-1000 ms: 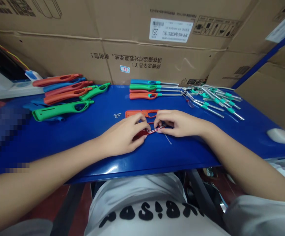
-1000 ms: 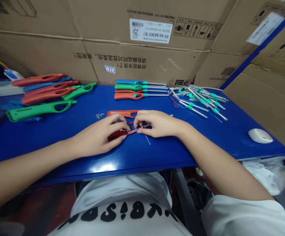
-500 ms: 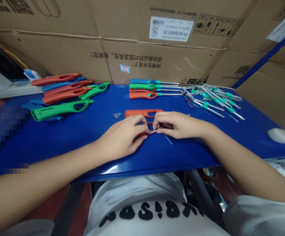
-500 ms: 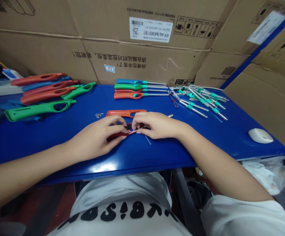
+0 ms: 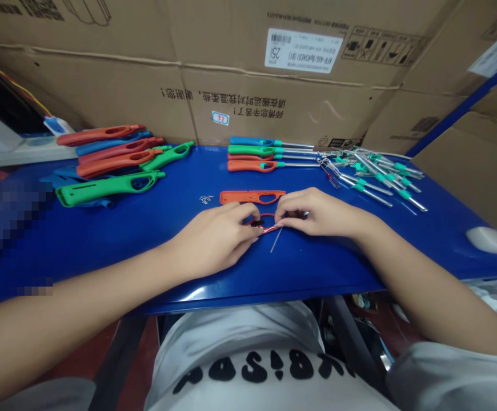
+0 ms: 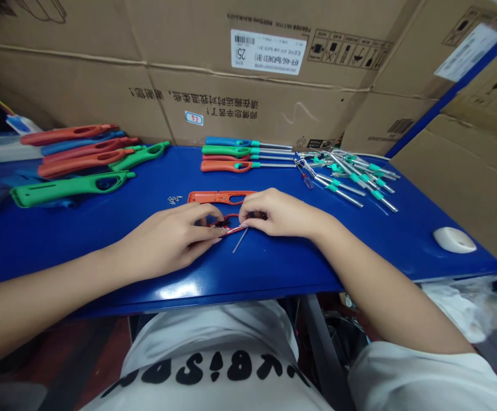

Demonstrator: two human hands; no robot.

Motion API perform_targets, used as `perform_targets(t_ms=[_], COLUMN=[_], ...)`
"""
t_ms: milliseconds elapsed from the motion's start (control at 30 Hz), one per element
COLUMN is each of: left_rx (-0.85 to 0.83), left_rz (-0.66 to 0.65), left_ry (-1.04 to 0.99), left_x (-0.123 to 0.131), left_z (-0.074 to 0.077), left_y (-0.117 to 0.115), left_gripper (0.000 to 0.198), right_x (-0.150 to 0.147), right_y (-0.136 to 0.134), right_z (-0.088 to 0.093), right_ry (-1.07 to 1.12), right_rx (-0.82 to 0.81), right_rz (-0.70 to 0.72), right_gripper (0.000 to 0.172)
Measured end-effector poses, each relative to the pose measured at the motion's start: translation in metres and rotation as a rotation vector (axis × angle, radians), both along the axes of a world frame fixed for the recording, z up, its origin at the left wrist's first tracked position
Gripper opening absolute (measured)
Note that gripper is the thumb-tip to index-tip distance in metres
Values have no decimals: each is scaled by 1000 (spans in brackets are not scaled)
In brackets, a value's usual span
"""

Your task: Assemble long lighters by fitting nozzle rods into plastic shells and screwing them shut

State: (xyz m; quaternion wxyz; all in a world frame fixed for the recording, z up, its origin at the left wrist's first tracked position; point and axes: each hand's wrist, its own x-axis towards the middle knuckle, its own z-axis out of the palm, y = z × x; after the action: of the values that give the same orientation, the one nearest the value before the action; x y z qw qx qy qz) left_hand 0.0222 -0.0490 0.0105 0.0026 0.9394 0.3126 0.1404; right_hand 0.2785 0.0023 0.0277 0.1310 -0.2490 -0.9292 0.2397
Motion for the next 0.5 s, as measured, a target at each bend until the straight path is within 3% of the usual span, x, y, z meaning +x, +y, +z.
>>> perform_targets(t_ms=[500], left_rx=[-20], left_rz=[5], left_ry=[-34], left_x=[1], left_z=[-1], left_y=[1], left_gripper=[29], right_x=[2], right_y=[-3], right_z=[3], right_ry=[33], right_rx=[-2], right_rz=[53], right_gripper=[16])
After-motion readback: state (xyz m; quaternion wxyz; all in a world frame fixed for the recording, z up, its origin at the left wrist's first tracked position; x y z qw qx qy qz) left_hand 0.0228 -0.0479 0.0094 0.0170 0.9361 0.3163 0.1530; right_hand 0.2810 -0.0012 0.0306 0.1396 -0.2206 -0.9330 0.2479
